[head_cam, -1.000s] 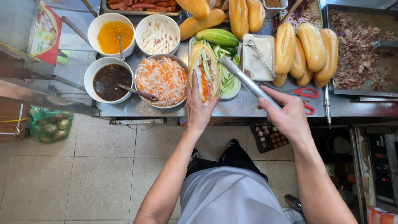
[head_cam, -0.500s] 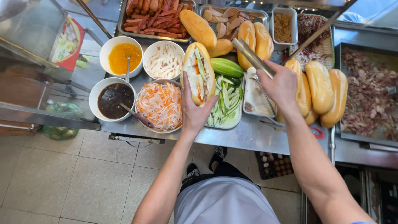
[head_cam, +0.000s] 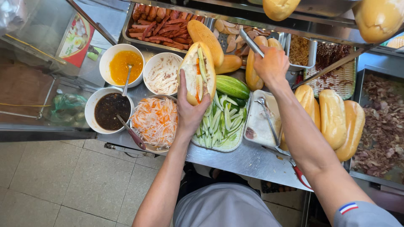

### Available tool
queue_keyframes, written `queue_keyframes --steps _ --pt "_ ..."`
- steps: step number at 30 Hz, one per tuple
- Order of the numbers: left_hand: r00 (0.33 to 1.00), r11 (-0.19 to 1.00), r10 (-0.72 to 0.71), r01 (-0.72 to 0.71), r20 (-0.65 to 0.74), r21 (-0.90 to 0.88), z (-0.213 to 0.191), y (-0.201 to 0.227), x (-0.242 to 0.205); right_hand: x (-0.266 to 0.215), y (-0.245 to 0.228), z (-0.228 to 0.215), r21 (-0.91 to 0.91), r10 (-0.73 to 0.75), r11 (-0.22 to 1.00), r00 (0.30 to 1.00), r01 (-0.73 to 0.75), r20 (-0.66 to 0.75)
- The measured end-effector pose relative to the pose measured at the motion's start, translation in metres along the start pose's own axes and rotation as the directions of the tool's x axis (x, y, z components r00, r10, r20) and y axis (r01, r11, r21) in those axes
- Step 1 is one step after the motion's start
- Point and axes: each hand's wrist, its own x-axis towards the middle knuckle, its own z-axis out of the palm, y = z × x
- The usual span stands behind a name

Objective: The person assembles several baguette sandwiches by slicing the bread, spreading condiments, and adding sliced meats, pickled vegetables, and cucumber. The person uses tongs to place ingredients and scissors to cut the bread, then places the finished sandwiches on a tray.

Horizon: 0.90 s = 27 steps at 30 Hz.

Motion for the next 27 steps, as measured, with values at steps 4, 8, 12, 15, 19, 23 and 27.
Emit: queue_keyframes --steps 4,8,12,15,19,23,27 --pt "0.985 0.936 0.172 -0.169 0.016 0.31 0.001 0.0 0.016 -0.04 -0.01 -0.065 0.285 -0.098 0.953 0.995 0.098 -0.013" --pt "0.986 0.903 0.151 -0.167 0.07 0.397 0.005 -0.002 0.025 -0.081 -0.04 -0.109 0.51 -0.138 0.86 0.975 0.031 0.173" --pt "0.986 0.927 0.137 -0.161 0.094 0.338 0.005 -0.007 0.031 -0.084 -0.058 -0.118 0.333 -0.076 0.943 0.986 0.022 0.15" --pt "0.988 0.948 0.135 -0.15 0.072 0.281 -0.006 -0.013 0.037 -0.057 -0.051 -0.11 0.151 0.126 0.975 0.965 -0.163 0.23" --pt "0.98 0.956 0.183 -0.196 0.082 0.218 -0.015 -0.02 0.037 -0.012 -0.044 -0.06 -0.32 0.16 0.945 0.943 -0.06 0.293" --pt "0.977 0.944 0.198 -0.211 0.076 0.252 -0.023 -0.023 0.033 0.02 -0.04 -0.017 -0.437 0.142 0.899 0.926 0.028 0.35" --pt "0.981 0.949 0.183 -0.192 0.058 0.249 -0.029 -0.02 0.032 0.018 -0.036 -0.022 -0.456 0.14 0.888 0.917 0.051 0.374"
